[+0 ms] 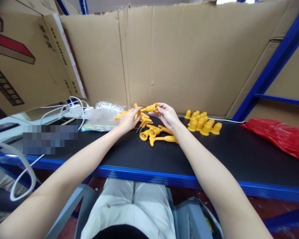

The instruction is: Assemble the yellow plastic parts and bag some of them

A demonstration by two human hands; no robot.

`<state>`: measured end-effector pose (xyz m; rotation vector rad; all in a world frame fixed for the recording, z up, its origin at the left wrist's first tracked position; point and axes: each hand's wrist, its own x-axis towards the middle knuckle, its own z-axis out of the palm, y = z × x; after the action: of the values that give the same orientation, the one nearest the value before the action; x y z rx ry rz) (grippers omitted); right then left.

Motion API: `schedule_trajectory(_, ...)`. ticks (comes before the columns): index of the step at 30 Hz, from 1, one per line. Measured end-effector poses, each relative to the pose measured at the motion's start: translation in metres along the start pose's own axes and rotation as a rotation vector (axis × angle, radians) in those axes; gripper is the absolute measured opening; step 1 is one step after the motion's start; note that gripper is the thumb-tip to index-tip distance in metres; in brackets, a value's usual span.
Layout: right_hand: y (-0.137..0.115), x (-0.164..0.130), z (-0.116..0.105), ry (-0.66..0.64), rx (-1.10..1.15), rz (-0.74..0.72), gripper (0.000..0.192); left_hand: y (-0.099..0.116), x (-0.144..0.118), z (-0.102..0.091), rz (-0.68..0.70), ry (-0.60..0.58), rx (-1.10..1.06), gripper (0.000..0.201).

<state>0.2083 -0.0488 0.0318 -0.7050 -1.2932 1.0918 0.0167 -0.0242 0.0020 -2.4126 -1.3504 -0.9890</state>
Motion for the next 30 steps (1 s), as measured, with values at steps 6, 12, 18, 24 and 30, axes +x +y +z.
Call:
schedule_trajectory(6,-0.002,-0.001,-0.001,-0.048,-0.205,0.087,0.022,-0.001,0.002,-0.009,-0.082,0.006,0.088,0.034)
schedule_trajectory(12,-0.01,-0.006,-0.01,-0.156,-0.549,0.083,0.038,0.0,0.004,-0.015,-0.075,-0.098,0.16,0.034)
schedule_trajectory(18,-0.014,-0.005,-0.02,-0.243,-0.754,0.001,0.027,0.002,0.006,-0.011,-0.019,-0.152,0.184,0.035)
schedule_trajectory(24,-0.009,-0.003,-0.026,-0.275,-1.112,-0.267,0.024,0.0,0.005,-0.007,-0.013,-0.183,0.169,0.035)
schedule_trajectory(30,-0.013,-0.005,-0.021,-0.316,-1.385,-0.581,0.024,-0.005,0.008,-0.004,-0.036,-0.221,0.095,0.033)
